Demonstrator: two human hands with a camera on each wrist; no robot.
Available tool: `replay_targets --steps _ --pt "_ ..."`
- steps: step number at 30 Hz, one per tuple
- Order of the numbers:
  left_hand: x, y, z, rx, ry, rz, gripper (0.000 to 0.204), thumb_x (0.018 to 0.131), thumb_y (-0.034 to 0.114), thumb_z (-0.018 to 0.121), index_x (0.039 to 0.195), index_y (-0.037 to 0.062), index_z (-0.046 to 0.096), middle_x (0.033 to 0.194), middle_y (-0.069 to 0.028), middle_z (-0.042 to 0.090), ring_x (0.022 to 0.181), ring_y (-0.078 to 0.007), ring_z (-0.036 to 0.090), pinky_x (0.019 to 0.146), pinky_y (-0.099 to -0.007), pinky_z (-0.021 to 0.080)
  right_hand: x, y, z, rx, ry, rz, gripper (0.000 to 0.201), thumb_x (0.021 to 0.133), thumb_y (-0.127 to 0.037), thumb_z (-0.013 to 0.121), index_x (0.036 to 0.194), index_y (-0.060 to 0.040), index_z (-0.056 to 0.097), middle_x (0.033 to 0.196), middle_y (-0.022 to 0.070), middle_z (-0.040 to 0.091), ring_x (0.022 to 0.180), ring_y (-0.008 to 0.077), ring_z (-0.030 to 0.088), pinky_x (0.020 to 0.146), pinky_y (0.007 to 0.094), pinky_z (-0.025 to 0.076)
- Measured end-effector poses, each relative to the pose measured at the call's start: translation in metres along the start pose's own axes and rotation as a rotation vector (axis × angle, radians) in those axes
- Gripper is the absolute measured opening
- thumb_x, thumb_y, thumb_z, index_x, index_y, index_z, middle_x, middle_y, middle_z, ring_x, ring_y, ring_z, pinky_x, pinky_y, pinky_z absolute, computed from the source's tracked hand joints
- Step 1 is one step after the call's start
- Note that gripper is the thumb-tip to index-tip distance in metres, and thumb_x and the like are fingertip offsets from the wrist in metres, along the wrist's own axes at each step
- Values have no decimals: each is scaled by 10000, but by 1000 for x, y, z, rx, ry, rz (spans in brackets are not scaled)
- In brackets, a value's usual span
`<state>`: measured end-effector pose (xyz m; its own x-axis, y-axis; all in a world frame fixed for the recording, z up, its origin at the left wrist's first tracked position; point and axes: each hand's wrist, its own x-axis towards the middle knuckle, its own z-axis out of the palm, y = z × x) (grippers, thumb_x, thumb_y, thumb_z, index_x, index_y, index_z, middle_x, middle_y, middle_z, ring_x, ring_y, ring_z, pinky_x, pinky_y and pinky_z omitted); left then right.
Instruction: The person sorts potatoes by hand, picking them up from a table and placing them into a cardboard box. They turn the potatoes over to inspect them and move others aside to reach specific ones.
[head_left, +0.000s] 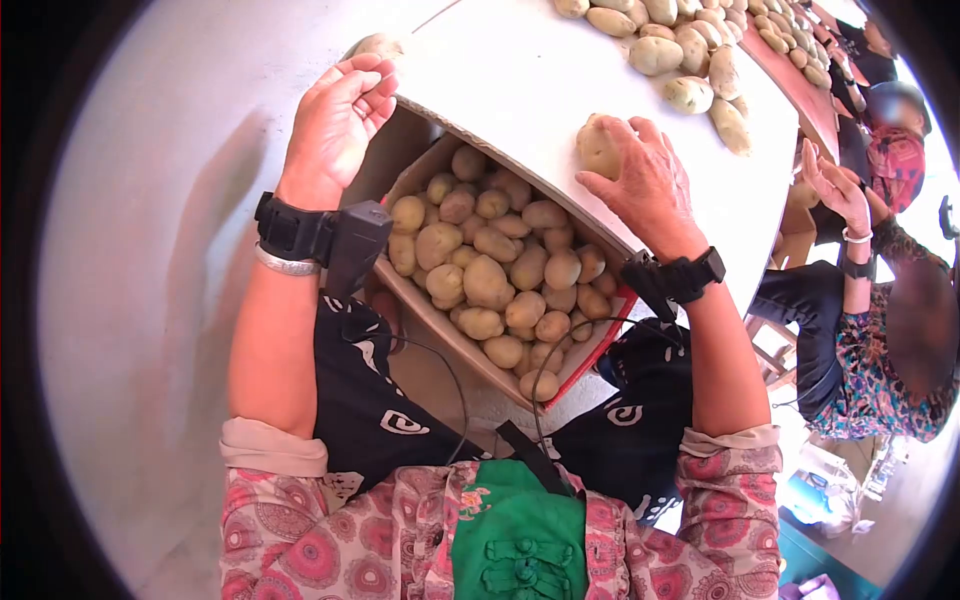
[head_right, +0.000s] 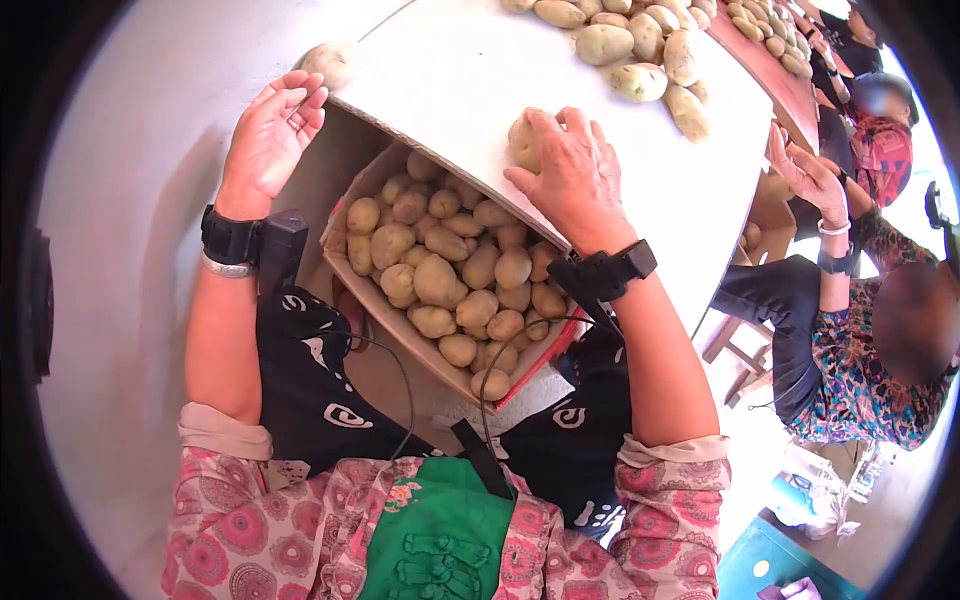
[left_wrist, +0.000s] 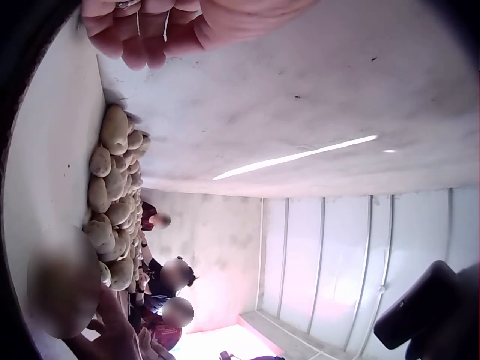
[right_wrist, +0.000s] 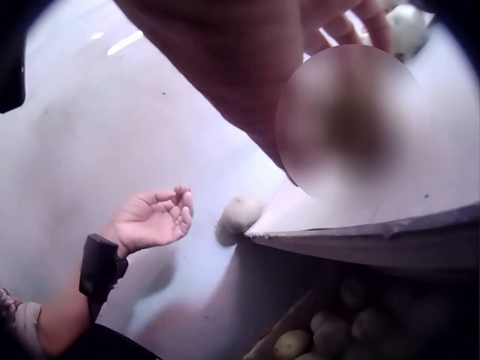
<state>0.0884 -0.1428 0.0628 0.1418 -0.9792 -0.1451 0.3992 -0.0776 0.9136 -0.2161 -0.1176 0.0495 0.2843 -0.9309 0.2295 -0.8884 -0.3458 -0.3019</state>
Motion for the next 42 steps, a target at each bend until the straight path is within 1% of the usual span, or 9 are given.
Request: replay_targets --steps 12,14,18,26,28,30,32,37,42 --pt "-24 5 -23 -105 -21 68 177 888 48 498 1059 55 540 1029 -67 611 922 -148 587 783 -266 487 5 0 -1 41 -39 61 522 699 -167 672 1178 -56 496 1014 156 582 983 316 543 834 404 468" --pt "-25 9 -24 -117 53 40 176 887 49 493 1059 57 533 1024 -62 610 907 -142 586 780 -261 485 9 10 -6 810 -202 461 563 749 -181 605 1245 20 432 1047 151 597 1024 263 557 828 361 486" --pt "-36 12 -35 -188 6 49 170 881 49 493 1045 62 534 1030 -65 606 901 -139 584 787 -262 481 40 -3 20 1335 -218 474 438 893 -215 471 1261 19 433 1194 145 520 1055 242 557 824 383 511" --pt "-48 25 -50 -257 16 28 166 875 41 501 1030 81 545 1024 -53 613 904 -132 584 782 -270 473 175 -68 62 1152 -54 199 450 841 -226 582 1180 49 477 1094 176 553 1045 262 566 827 391 515" --pt "-45 21 -48 -282 8 10 161 876 49 502 1026 88 548 1026 -46 613 906 -126 582 779 -271 465 207 -64 72 28 -38 -407 425 801 -203 620 1145 22 511 1078 210 595 1032 291 583 863 370 494" --pt "-46 21 -47 -258 19 -4 159 875 53 504 1023 89 547 1027 -44 609 910 -126 579 778 -275 461 229 -64 131 803 23 249 377 775 -203 635 1089 -9 561 1053 239 620 996 328 600 874 360 480" --pt "-51 25 -45 -253 29 -35 163 871 51 502 1024 90 543 1030 -43 605 913 -123 575 769 -269 460 222 -95 110 506 -47 186 342 782 -212 624 1060 -17 591 1045 236 630 965 339 616 854 370 488" --pt "-47 21 -39 -252 10 -72 196 868 45 500 1056 92 531 1037 -38 599 916 -118 572 777 -262 462 228 -91 102 624 -147 214 451 771 -293 671 1109 -7 590 974 223 654 948 321 630 831 365 500" --pt "-49 18 -26 -282 -16 -100 178 867 50 507 1036 92 542 1028 -37 604 915 -122 572 787 -261 463 240 -29 90 153 321 -83 478 762 -338 713 1089 -5 610 1091 195 621 1067 309 559 938 374 430"
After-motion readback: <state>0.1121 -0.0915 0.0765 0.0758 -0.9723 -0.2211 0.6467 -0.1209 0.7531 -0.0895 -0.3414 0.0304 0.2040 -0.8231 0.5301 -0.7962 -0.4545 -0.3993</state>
